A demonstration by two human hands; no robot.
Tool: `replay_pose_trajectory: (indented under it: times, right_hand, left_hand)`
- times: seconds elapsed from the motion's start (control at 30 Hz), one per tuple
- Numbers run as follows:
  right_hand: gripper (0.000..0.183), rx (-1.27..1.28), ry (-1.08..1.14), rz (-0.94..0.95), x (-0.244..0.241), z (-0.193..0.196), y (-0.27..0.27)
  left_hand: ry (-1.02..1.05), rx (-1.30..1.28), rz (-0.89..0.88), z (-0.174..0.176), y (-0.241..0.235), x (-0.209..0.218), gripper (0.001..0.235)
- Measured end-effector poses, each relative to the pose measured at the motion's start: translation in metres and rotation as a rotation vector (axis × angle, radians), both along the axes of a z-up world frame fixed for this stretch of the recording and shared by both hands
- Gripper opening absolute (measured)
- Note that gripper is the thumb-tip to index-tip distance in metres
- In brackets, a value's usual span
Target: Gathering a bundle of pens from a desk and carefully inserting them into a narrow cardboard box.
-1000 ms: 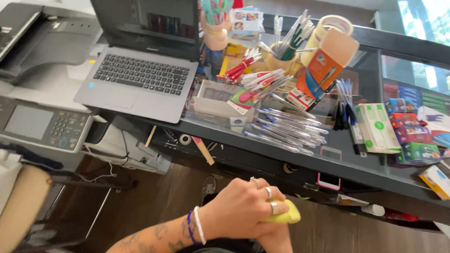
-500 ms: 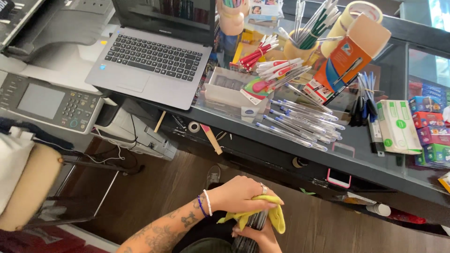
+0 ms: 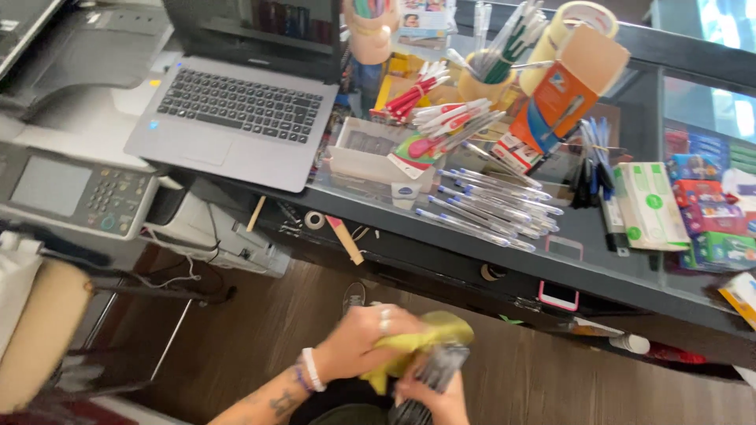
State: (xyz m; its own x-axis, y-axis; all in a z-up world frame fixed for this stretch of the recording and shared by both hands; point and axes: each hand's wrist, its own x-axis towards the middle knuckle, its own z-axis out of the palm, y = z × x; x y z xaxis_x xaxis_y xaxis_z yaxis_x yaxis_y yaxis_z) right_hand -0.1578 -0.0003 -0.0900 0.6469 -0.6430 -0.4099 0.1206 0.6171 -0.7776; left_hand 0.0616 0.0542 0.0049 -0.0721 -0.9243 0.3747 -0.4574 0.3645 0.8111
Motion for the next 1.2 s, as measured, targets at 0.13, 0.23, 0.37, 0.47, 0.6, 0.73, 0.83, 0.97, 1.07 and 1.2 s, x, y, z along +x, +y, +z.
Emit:
replay_pose_trajectory:
  times: [0.13,0.23,0.37,0.47,0.6,0.73,0.83,0.97,1.07,1.2]
  right_hand:
    - [0.031,-0.396,-0.161,-0.159,0.008,0.078,-0.023]
    - [0.018,-0.837,0.177,-0.194,0.003,0.090,-0.031]
    - [0.024,-1.040,0.247,-0.230,0.004,0.104,-0.037]
    - [0.024,-1.171,0.222,-0.264,0.008,0.124,-0.038]
    - [0.024,-1.243,0.231,-0.309,0.010,0.145,-0.038]
    - [0.022,-1.229,0.232,-0.306,0.003,0.145,-0.039]
    - [0.029,-1.145,0.510,-0.315,-0.005,0.131,-0.038]
    - [0.023,-1.170,0.425,-0.312,-0.004,0.135,-0.037]
    - [0.022,-1.188,0.353,-0.313,-0.002,0.139,-0.037]
    - [0.026,-1.201,0.346,-0.329,0.001,0.148,-0.036]
  left_hand:
    - [-0.193,0.113,0.003,-0.022,0.022,0.013,0.031]
    - [0.096,0.333,0.374,-0.035,0.022,0.016,0.055]
    - [0.405,0.338,0.458,-0.006,0.004,0.008,0.057]
    - [0.490,0.235,0.397,0.031,-0.004,-0.003,0.050]
    - [0.318,0.017,0.321,0.079,-0.005,-0.012,0.052]
    - [0.160,-0.132,0.257,0.127,-0.010,-0.024,0.055]
    - [-0.183,-0.450,0.224,0.157,-0.018,-0.036,0.025]
    - [-0.693,-0.499,0.034,0.148,-0.018,-0.024,0.028]
    - [-0.743,-0.410,0.094,0.134,-0.028,0.001,0.037]
    - [-0.740,-0.297,0.218,0.132,-0.026,0.012,0.054]
